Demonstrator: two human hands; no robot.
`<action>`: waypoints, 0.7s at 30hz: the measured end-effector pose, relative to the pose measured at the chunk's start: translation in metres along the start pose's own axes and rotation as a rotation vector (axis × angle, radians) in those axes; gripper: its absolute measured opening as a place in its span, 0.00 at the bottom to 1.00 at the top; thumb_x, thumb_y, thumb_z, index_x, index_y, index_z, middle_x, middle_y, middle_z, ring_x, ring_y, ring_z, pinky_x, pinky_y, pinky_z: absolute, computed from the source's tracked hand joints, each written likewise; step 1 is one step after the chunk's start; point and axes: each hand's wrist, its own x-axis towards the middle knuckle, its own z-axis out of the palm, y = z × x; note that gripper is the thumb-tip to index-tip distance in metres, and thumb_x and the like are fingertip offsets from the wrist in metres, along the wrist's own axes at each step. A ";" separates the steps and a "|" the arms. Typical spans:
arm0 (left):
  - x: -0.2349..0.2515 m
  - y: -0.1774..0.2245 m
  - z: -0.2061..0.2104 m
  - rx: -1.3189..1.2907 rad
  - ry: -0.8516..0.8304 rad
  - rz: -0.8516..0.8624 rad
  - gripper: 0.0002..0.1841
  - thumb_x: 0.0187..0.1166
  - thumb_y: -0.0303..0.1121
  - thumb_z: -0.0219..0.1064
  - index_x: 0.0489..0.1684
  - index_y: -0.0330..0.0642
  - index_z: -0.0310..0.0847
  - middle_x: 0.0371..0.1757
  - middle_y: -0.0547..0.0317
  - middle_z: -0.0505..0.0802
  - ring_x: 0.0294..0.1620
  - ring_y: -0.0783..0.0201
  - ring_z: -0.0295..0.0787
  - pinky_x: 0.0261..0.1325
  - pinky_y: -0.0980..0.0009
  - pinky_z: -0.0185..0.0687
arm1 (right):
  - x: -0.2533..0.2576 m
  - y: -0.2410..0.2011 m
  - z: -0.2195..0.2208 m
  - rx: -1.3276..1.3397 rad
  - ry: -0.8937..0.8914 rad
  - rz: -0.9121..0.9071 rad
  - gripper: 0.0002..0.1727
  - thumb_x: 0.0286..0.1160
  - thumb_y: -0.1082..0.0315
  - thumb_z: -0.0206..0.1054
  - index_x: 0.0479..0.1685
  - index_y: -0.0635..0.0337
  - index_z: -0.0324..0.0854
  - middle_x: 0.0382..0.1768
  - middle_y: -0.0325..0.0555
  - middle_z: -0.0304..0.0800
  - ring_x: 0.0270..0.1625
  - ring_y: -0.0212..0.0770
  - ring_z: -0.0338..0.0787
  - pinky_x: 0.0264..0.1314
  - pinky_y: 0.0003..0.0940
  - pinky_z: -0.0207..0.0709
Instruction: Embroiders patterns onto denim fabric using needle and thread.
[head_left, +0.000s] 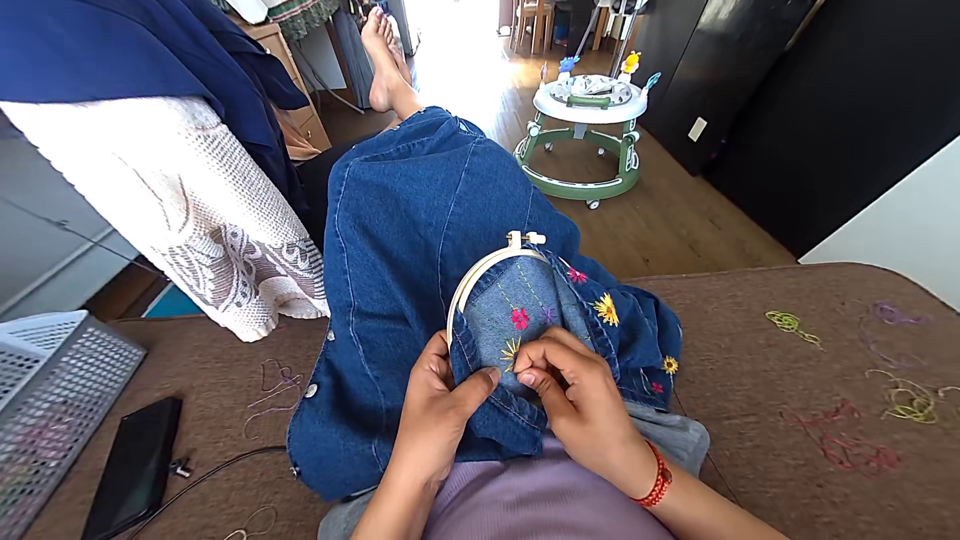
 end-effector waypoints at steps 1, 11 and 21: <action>0.000 0.000 0.000 0.003 0.003 0.000 0.20 0.60 0.16 0.69 0.54 0.34 0.77 0.40 0.49 0.95 0.41 0.64 0.95 0.47 0.70 0.92 | 0.000 0.000 0.000 0.000 0.006 0.000 0.06 0.77 0.69 0.64 0.35 0.52 0.85 0.35 0.32 0.82 0.36 0.22 0.83 0.39 0.14 0.79; -0.003 -0.002 0.002 -0.012 -0.036 0.066 0.21 0.59 0.15 0.73 0.53 0.34 0.75 0.37 0.48 0.95 0.38 0.63 0.96 0.45 0.70 0.93 | 0.003 -0.005 0.001 0.177 0.058 0.030 0.08 0.72 0.64 0.76 0.42 0.55 0.85 0.30 0.33 0.88 0.29 0.24 0.86 0.32 0.17 0.82; -0.007 -0.002 0.003 0.095 -0.097 0.180 0.23 0.63 0.18 0.74 0.57 0.39 0.74 0.35 0.54 0.95 0.36 0.66 0.95 0.45 0.73 0.92 | 0.012 -0.026 -0.007 -0.178 -0.060 -0.339 0.11 0.86 0.69 0.55 0.35 0.53 0.80 0.35 0.35 0.84 0.48 0.32 0.85 0.55 0.25 0.79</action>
